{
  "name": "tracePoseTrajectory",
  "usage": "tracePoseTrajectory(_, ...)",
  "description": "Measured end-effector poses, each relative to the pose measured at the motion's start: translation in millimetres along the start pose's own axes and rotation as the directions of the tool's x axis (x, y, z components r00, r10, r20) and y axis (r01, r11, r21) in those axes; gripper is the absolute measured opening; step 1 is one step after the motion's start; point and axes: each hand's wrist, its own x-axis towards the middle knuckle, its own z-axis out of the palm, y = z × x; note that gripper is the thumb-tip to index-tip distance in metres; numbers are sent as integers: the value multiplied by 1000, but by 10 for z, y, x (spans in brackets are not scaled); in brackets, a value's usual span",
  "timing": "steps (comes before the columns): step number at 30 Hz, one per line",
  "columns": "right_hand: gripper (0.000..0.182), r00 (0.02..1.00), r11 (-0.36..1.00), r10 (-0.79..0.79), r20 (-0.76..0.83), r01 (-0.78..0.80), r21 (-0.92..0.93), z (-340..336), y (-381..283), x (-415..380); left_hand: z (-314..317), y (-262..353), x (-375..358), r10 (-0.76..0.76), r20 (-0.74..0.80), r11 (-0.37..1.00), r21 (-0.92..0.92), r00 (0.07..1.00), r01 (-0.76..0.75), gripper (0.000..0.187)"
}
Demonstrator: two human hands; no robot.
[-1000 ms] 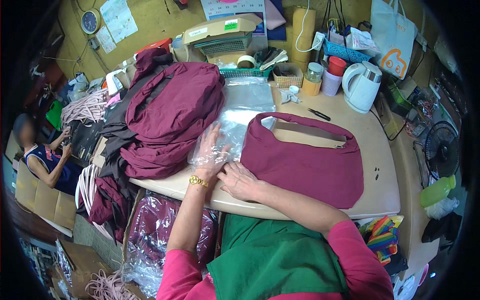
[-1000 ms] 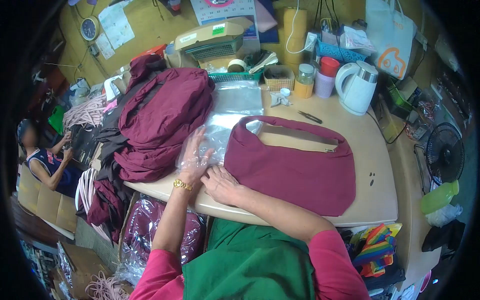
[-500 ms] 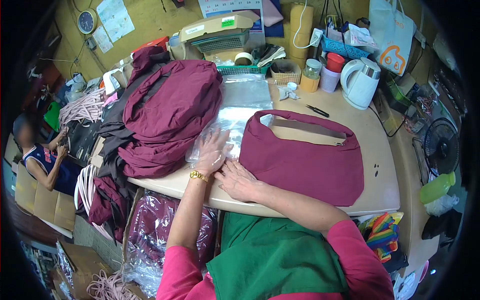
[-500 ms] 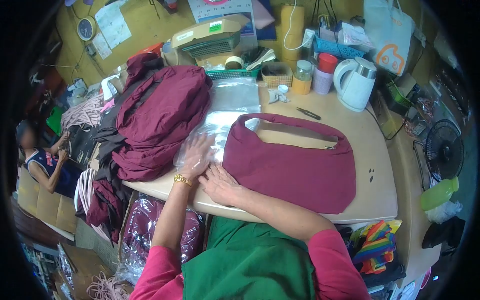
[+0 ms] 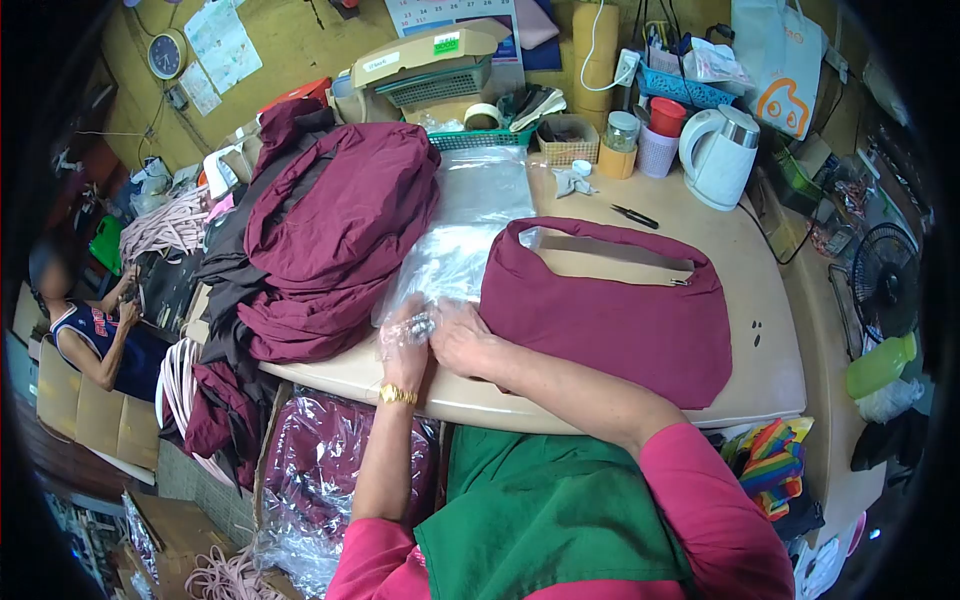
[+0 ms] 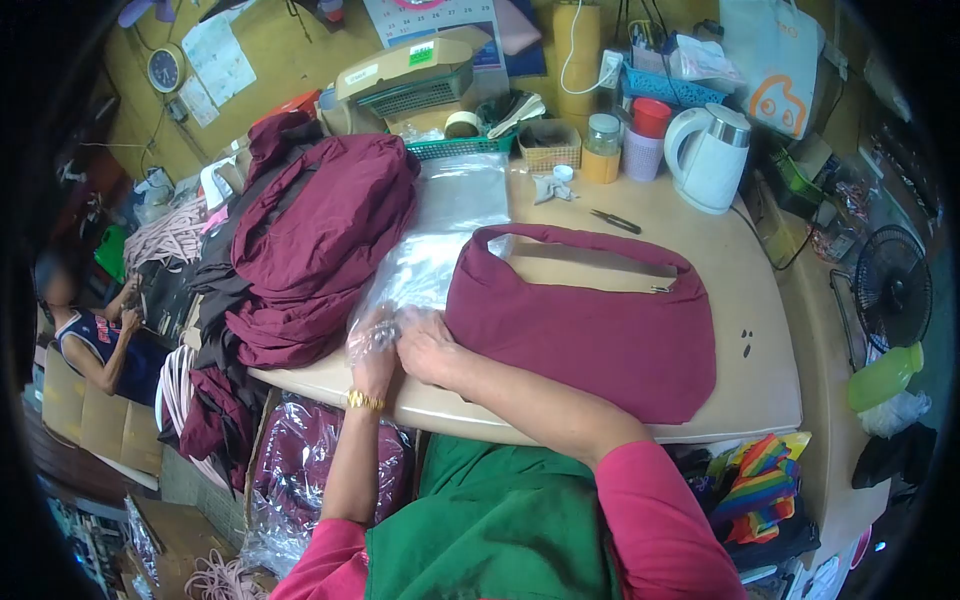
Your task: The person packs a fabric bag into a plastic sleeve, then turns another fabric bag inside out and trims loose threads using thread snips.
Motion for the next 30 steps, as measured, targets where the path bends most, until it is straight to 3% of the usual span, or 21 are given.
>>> tracePoseTrajectory(1, 26, 999, 1000, 22, -49, -21, 19, 60, 24, 50, -87, 130, -106, 1, 4, 1000, 0, 1000, -1, 35)
tracePoseTrajectory(3, 26, 998, 996, 66, -12, -66, 59, 128, 89, 195, -190, 292, -363, 174, -77, 931, 339, 982, -138, 27)
tracePoseTrajectory(5, 26, 994, 989, 105, 33, -108, 99, 61, 69, 157, -367, 109, -589, -280, 39, 928, 266, 959, 260, 16)
tracePoseTrajectory(6, 28, 997, 990, 72, -19, -69, 120, -139, 9, 29, -327, -131, -661, -263, -170, 965, -29, 950, 262, 8)
tracePoseTrajectory(7, 31, 996, 990, 40, -75, -29, 140, -324, -63, -55, -385, -127, -643, -386, -167, 888, -332, 907, 317, 12)
tracePoseTrajectory(8, 38, 991, 980, 3, 134, -30, 197, -465, -81, 25, -473, -74, -622, -356, -143, 924, -202, 923, 325, 13)
tracePoseTrajectory(11, 43, 994, 932, 60, -95, -22, 361, -107, -180, 124, -553, 34, -583, -259, -103, 966, -1, 960, 260, 15)
tracePoseTrajectory(12, 46, 999, 964, 48, 26, -53, 260, -126, -199, 117, -543, 78, -606, -194, -74, 978, 69, 978, 199, 16)
tracePoseTrajectory(15, 41, 998, 968, 64, 8, -64, 243, -252, -101, 0, -612, 258, -613, -143, 5, 959, 248, 990, 138, 17)
tracePoseTrajectory(16, 44, 986, 980, -2, 170, -31, 195, -442, -48, 17, -698, 430, -569, -192, -41, 981, 9, 980, 193, 18)
tracePoseTrajectory(17, 44, 985, 981, 5, 172, -38, 191, -321, 45, 166, -716, 230, -576, -175, -132, 980, -115, 976, 160, 20)
tracePoseTrajectory(18, 42, 977, 973, -17, 213, -32, 228, -58, 113, 382, -851, 408, -450, -322, -177, 891, -388, 930, 235, 24)
tracePoseTrajectory(20, 42, 982, 932, 111, 153, -157, 327, -165, 87, 318, -1183, 464, -372, -338, -232, 797, -586, 912, 146, 29)
tracePoseTrajectory(21, 42, 982, 932, 115, 151, -159, 327, -301, 69, 308, -1299, 627, -317, -367, -320, 775, -624, 873, 97, 29)
tracePoseTrajectory(23, 48, 882, 835, 63, 468, -303, 459, -481, 126, 378, -1645, 828, -268, -416, -426, 732, -681, 803, 18, 22)
tracePoseTrajectory(25, 43, 830, 851, 19, 558, -306, 426, -444, 148, 596, -2070, 743, -325, -409, -514, 695, -711, 754, -108, 18)
tracePoseTrajectory(26, 42, 770, 870, -18, 637, -302, 390, -424, 151, 661, -2361, 883, -368, -324, -467, 614, -766, 823, -192, 18)
tracePoseTrajectory(27, 42, 774, 866, -20, 633, -303, 397, -508, 119, 628, -2653, 736, -423, -200, -478, 624, -735, 855, -265, 20)
tracePoseTrajectory(28, 44, 833, 855, -59, 551, -242, 458, -675, 57, 549, -2657, 975, -334, -318, -709, 689, -629, 630, -360, 22)
tracePoseTrajectory(29, 46, 883, 845, -96, 459, -171, 507, -781, 32, 513, -2905, 1024, -361, -360, -683, 590, -694, 636, -412, 19)
tracePoseTrajectory(30, 46, 885, 844, -96, 455, -169, 509, -773, 11, 513, -3111, 931, -431, -251, -614, 453, -758, 749, -469, 20)
